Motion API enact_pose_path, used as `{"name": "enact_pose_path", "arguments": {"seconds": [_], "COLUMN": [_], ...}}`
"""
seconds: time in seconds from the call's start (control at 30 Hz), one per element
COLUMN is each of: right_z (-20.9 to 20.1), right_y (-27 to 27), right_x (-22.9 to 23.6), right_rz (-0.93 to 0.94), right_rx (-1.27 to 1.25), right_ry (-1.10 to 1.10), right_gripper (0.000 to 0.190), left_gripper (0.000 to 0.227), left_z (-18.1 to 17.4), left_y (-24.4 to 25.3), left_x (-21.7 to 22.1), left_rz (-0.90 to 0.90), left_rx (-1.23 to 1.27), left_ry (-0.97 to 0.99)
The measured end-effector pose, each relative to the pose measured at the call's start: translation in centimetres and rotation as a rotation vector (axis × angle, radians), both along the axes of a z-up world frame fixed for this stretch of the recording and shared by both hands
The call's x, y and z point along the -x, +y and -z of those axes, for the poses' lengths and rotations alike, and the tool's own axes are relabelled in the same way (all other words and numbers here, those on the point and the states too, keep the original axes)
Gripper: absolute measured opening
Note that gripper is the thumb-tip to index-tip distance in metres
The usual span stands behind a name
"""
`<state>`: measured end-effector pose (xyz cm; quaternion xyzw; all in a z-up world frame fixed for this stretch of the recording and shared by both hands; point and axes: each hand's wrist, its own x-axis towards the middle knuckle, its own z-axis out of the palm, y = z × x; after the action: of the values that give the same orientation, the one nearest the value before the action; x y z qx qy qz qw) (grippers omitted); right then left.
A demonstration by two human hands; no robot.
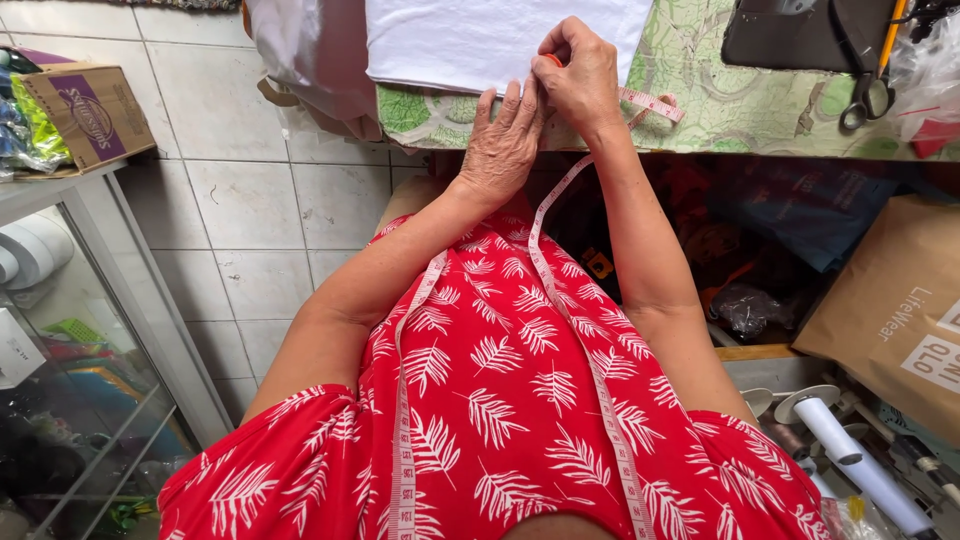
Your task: The person measures a white piece of fabric using a measuring tape and marks it with a red marker. They then use scissors to cut the fabric along the marked line.
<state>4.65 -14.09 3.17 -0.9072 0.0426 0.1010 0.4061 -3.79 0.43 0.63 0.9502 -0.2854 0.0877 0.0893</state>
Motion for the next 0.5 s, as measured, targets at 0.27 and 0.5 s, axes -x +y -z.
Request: {"name": "enact_pose_path", "arguments": {"seconds": [0.27,0.5], "right_z": [0.8,-0.2], "right_y": [0.1,-2.4], "right_x": [0.2,0.1], "right_rz": [-0.096,0.34], "right_rx": [0.04,-0.359], "right_ry": [-0.161,-0.014], "right_gripper": [0.01,0.009], "left_gripper": [0.051,0.067], "left_z": [0.4,0.2], "left_y": [0.0,0.7], "left_x": [0.1,0.1], "left_rz": [0.024,0.033], "left_rx": [-0.014,-0.066], "left_ry": [0.017,0.043]}}
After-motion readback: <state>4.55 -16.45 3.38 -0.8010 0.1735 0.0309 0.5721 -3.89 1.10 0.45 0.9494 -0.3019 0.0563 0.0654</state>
